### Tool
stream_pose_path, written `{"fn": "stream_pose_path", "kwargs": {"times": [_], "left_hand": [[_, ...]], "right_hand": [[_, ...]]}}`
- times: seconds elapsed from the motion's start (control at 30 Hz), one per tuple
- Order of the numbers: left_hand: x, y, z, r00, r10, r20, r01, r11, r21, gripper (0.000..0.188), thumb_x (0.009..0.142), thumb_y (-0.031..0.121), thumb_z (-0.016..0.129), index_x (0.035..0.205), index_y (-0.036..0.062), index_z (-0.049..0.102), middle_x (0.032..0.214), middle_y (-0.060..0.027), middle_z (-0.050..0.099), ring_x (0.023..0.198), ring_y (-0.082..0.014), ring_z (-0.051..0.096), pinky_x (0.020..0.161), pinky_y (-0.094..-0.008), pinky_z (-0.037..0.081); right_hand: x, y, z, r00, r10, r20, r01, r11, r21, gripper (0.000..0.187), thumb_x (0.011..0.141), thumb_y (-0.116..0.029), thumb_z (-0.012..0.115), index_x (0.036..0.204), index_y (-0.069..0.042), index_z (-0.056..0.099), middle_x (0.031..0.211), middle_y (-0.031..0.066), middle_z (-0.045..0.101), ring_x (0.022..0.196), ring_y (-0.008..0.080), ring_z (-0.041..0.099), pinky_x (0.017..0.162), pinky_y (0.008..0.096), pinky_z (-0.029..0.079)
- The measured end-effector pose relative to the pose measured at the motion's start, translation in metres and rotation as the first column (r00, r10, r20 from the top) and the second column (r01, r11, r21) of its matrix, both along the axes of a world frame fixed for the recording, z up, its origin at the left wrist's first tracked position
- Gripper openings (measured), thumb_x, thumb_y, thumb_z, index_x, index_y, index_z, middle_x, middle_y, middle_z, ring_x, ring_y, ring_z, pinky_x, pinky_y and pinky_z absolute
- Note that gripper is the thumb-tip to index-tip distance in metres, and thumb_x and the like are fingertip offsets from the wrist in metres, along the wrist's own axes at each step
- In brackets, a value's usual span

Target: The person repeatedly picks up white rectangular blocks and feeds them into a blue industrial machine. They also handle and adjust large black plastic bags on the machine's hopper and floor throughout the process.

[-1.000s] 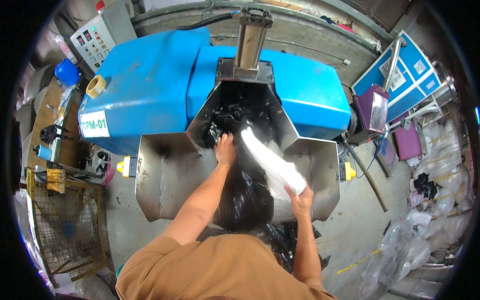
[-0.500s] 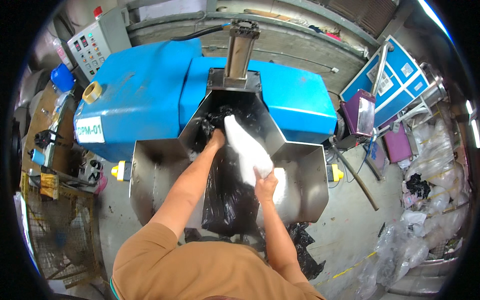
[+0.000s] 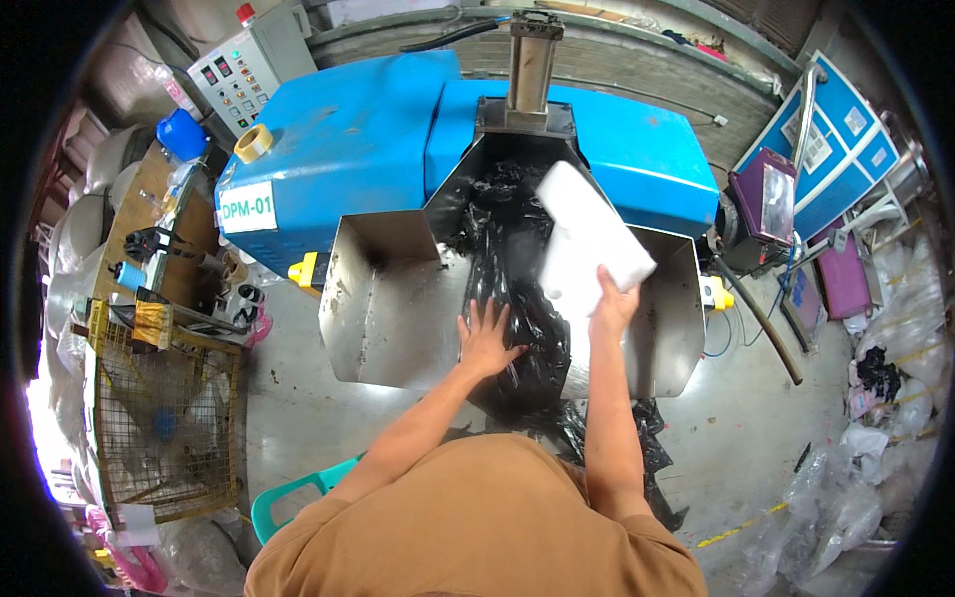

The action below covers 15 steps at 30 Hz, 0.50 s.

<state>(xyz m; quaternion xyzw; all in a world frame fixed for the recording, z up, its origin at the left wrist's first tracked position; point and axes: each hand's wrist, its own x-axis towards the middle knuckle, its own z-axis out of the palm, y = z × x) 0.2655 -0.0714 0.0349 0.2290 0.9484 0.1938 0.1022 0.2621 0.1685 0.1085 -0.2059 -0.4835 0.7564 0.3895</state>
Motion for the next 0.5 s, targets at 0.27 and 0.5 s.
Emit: {"fn": "stream_pose_path", "kwargs": {"times": [0.27, 0.5], "left_hand": [[-0.009, -0.004, -0.022, 0.984, 0.056, -0.169, -0.067, 0.996, -0.061, 0.094, 0.091, 0.074, 0.054, 0.164, 0.0188, 0.032, 0.173, -0.0150, 0.013, 0.158, -0.0469, 0.005, 0.126, -0.0622, 0.008], [-0.018, -0.001, -0.023, 0.985, 0.046, -0.167, -0.070, 0.987, -0.141, 0.091, 0.092, 0.076, 0.050, 0.157, 0.0134, 0.044, 0.173, -0.0168, 0.013, 0.158, -0.0464, 0.005, 0.126, -0.0613, 0.009]], "right_hand": [[0.085, -0.008, 0.015, 0.995, 0.029, -0.095, -0.061, 0.933, -0.354, 0.050, 0.096, -0.002, 0.066, 0.142, 0.005, 0.049, 0.134, 0.0159, 0.061, 0.122, 0.0298, 0.063, 0.105, 0.0448, 0.053], [0.109, -0.030, -0.041, 0.996, 0.088, -0.018, -0.084, 0.836, -0.542, 0.045, 0.103, -0.012, 0.061, 0.143, 0.005, 0.049, 0.138, 0.0149, 0.060, 0.124, 0.0297, 0.062, 0.106, 0.0450, 0.052]]}}
